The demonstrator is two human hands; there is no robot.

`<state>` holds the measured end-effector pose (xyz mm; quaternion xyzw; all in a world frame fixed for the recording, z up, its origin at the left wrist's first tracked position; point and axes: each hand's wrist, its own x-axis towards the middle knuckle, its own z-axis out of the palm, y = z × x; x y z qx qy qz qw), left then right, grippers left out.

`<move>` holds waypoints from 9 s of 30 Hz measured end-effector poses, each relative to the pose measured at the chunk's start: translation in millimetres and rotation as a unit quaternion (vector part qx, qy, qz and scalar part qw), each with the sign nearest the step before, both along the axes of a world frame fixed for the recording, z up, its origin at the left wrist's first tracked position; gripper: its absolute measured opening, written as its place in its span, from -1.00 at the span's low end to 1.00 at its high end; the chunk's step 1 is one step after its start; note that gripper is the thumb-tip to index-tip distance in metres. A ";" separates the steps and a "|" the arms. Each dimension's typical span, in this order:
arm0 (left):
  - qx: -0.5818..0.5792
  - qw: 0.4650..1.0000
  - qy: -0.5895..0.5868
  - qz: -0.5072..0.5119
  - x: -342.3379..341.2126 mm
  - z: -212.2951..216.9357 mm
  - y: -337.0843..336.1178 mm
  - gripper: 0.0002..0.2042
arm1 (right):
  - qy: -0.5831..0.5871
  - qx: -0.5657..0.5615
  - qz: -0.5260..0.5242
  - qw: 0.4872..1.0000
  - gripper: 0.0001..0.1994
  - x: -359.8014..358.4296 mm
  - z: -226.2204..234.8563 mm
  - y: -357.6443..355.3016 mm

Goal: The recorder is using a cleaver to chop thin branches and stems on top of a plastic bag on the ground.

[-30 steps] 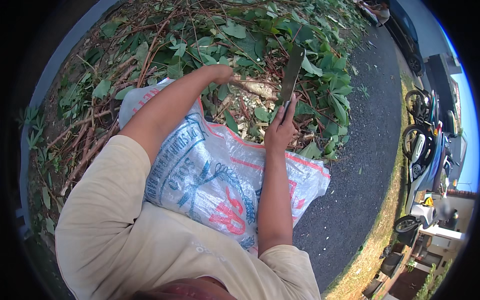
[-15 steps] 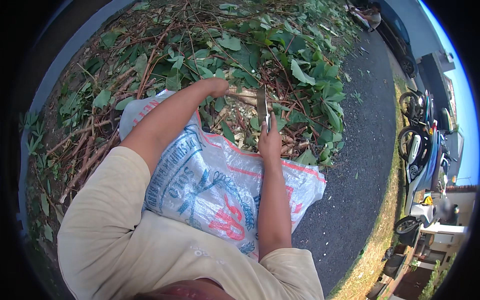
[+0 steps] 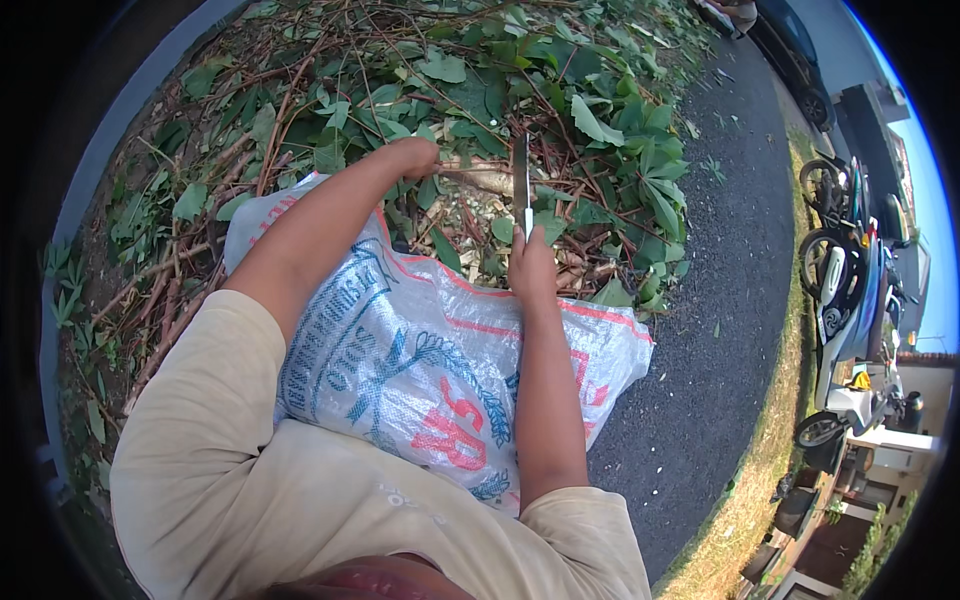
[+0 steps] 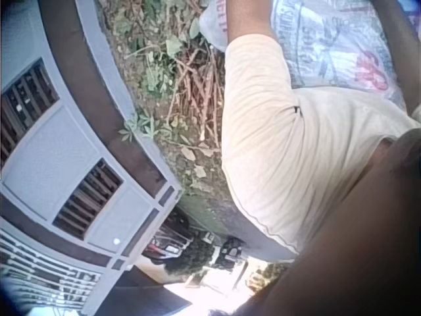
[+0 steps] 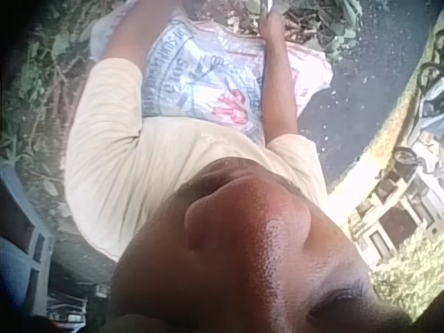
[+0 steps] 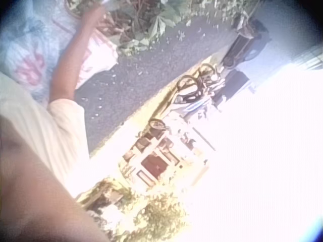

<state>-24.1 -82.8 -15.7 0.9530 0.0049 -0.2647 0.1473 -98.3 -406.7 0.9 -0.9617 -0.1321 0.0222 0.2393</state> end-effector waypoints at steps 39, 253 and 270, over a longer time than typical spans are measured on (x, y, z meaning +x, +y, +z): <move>-0.035 0.997 -0.037 -0.063 -3.7 -13.4 23.5 -0.69 | 0.072 0.115 0.007 0.991 -0.50 -2.3 8.2 15.3; -0.606 0.256 -0.679 0.325 -418.2 249.9 173.3 -0.61 | 0.148 0.558 -0.117 0.808 -0.52 8.0 83.8 6.3; -0.636 0.181 -0.606 0.441 -445.3 183.9 159.3 -0.61 | 0.017 0.563 -0.189 0.804 -0.53 -17.5 199.3 -90.9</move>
